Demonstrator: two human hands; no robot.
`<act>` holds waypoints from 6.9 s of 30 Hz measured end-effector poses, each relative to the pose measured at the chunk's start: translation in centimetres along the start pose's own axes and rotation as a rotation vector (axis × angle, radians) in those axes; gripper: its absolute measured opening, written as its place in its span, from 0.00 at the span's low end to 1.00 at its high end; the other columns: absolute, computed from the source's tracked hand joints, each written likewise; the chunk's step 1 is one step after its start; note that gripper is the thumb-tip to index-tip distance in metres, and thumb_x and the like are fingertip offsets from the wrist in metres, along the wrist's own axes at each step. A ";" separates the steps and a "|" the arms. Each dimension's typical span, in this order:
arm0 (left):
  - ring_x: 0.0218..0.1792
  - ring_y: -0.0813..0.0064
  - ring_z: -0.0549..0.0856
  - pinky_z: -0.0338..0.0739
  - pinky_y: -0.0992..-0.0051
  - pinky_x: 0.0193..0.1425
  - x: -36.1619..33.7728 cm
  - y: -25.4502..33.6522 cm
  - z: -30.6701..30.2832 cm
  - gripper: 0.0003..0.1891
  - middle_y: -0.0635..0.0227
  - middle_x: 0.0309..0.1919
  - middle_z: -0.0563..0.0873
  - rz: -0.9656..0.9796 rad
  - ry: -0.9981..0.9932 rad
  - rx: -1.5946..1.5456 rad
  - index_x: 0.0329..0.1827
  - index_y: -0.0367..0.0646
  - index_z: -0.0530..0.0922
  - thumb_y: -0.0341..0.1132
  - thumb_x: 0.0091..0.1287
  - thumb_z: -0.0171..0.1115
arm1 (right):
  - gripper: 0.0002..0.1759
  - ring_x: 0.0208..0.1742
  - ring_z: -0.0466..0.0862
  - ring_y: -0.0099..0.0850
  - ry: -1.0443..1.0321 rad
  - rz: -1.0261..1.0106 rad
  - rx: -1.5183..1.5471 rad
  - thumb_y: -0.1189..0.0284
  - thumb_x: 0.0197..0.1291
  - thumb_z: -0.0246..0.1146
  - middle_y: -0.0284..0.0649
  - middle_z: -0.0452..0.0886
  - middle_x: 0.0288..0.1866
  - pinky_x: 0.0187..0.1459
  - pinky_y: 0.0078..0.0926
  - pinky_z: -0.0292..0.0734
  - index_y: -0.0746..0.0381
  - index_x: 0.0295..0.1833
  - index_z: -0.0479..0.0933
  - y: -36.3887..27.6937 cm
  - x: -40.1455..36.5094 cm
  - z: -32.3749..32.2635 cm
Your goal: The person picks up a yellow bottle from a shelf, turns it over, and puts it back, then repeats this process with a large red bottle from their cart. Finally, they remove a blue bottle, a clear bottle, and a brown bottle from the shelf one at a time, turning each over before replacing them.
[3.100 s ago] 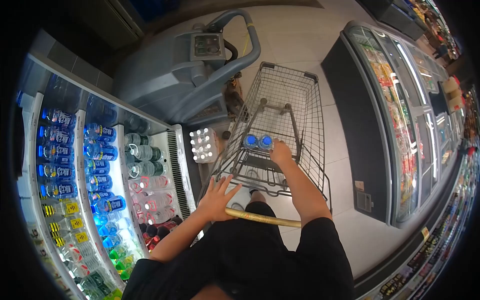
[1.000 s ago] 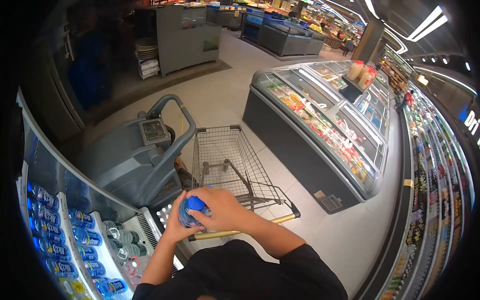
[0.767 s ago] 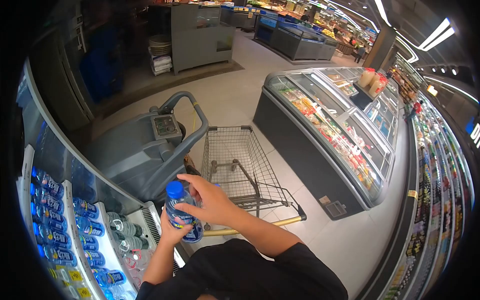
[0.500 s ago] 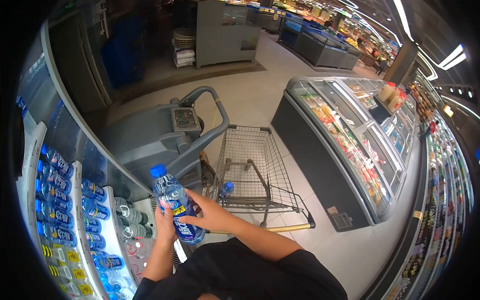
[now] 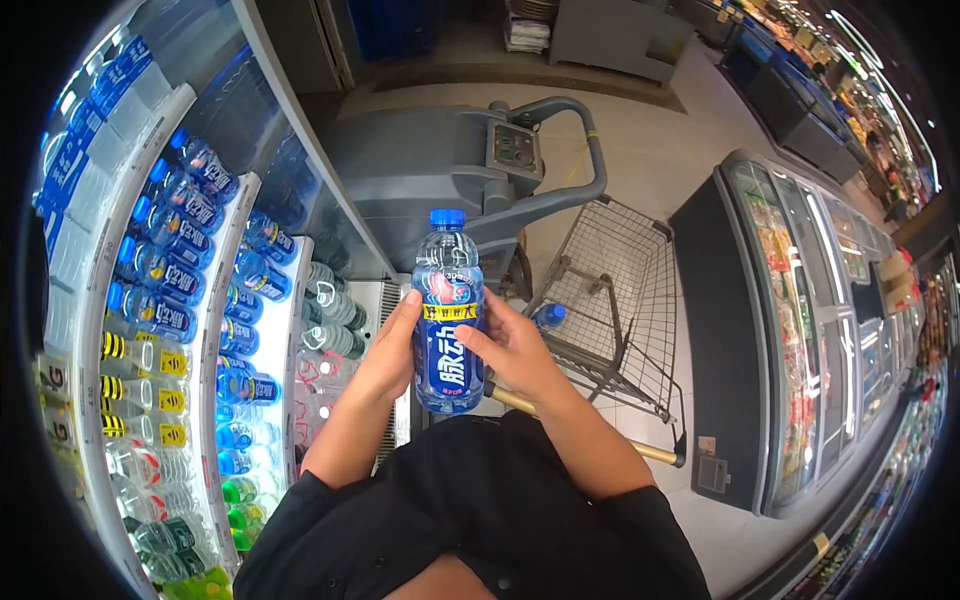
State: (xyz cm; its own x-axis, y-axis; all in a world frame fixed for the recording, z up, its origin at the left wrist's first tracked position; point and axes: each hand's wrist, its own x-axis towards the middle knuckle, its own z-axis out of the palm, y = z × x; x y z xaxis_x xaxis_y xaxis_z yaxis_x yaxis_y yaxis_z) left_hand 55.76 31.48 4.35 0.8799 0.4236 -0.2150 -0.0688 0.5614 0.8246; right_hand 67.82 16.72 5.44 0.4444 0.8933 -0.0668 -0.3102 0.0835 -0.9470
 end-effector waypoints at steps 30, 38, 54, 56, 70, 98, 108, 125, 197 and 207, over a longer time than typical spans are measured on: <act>0.66 0.73 0.78 0.74 0.67 0.70 -10.5 -1.9 -6.4 0.36 0.60 0.65 0.79 0.357 0.525 -0.131 0.79 0.39 0.61 0.40 0.74 0.70 | 0.42 0.72 0.77 0.34 -0.616 0.261 -0.157 0.75 0.69 0.70 0.49 0.75 0.71 0.71 0.35 0.73 0.70 0.82 0.56 4.7 7.1 8.1; 0.62 0.71 0.82 0.78 0.66 0.67 -14.7 -2.1 -8.3 0.31 0.60 0.62 0.81 0.436 0.724 -0.193 0.74 0.39 0.67 0.39 0.74 0.70 | 0.42 0.69 0.79 0.32 -0.830 0.288 -0.200 0.72 0.66 0.74 0.45 0.78 0.69 0.70 0.35 0.75 0.68 0.81 0.61 6.2 7.8 13.6; 0.56 0.75 0.86 0.81 0.70 0.61 -17.4 -1.5 -9.3 0.24 0.63 0.56 0.86 0.418 0.756 -0.338 0.68 0.40 0.74 0.46 0.78 0.64 | 0.37 0.64 0.81 0.28 -0.819 0.401 -0.117 0.73 0.65 0.74 0.44 0.82 0.64 0.67 0.31 0.75 0.68 0.76 0.68 7.9 7.4 16.2; 0.57 0.75 0.86 0.80 0.71 0.61 -17.7 -1.6 -9.2 0.25 0.63 0.57 0.86 0.418 0.772 -0.305 0.69 0.40 0.73 0.48 0.79 0.62 | 0.36 0.63 0.81 0.28 -0.813 0.381 -0.106 0.73 0.65 0.74 0.42 0.83 0.63 0.66 0.30 0.76 0.68 0.76 0.68 8.2 7.1 16.3; 0.59 0.75 0.84 0.79 0.70 0.64 -17.9 -1.5 -9.0 0.24 0.64 0.59 0.85 0.439 0.740 -0.272 0.70 0.41 0.73 0.45 0.79 0.63 | 0.35 0.61 0.83 0.28 -0.820 0.266 -0.146 0.74 0.65 0.73 0.42 0.84 0.62 0.65 0.30 0.77 0.68 0.75 0.69 7.7 6.6 16.2; 0.64 0.68 0.81 0.80 0.64 0.65 -14.8 -1.2 -8.7 0.33 0.52 0.64 0.79 0.432 0.999 -0.150 0.75 0.33 0.63 0.37 0.74 0.70 | 0.54 0.67 0.80 0.36 -0.637 -0.241 -0.715 0.63 0.52 0.84 0.49 0.76 0.68 0.64 0.34 0.79 0.65 0.80 0.62 9.8 5.5 16.0; 0.67 0.68 0.79 0.73 0.60 0.71 -15.9 -0.3 -9.9 0.30 0.61 0.69 0.78 0.344 0.639 -0.006 0.78 0.39 0.66 0.37 0.76 0.66 | 0.49 0.65 0.81 0.29 -0.658 0.276 0.030 0.77 0.59 0.77 0.41 0.79 0.67 0.69 0.33 0.76 0.66 0.82 0.59 7.5 6.0 12.4; 0.61 0.70 0.84 0.78 0.67 0.67 -10.5 -1.2 -7.1 0.27 0.60 0.61 0.83 0.340 0.464 -0.187 0.72 0.36 0.71 0.29 0.72 0.70 | 0.56 0.65 0.81 0.32 -0.465 -0.044 -0.421 0.67 0.55 0.83 0.47 0.76 0.71 0.64 0.33 0.78 0.67 0.83 0.58 5.9 4.8 7.5; 0.64 0.68 0.82 0.75 0.66 0.71 2.2 -5.3 5.5 0.37 0.59 0.62 0.82 -0.059 -0.423 0.143 0.72 0.35 0.69 0.19 0.58 0.76 | 0.46 0.69 0.80 0.36 0.442 -0.141 -0.180 0.68 0.64 0.76 0.47 0.78 0.69 0.70 0.39 0.75 0.66 0.81 0.60 0.4 -8.4 -5.3; 0.62 0.68 0.82 0.75 0.67 0.70 1.5 -5.4 4.9 0.38 0.59 0.61 0.82 0.017 -0.370 0.146 0.72 0.35 0.69 0.20 0.58 0.76 | 0.44 0.72 0.76 0.33 0.361 -0.159 -0.111 0.76 0.65 0.73 0.43 0.76 0.72 0.71 0.37 0.72 0.63 0.82 0.59 0.5 -7.5 -4.8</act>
State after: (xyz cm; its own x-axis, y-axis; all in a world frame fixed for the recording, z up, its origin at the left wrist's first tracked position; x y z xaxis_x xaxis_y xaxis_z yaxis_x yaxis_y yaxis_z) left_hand 59.72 25.62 2.18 0.9910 0.1321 -0.0197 -0.0406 0.4385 0.8978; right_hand 68.37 7.97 3.98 0.7523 0.6588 -0.0040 -0.1300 0.1425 -0.9812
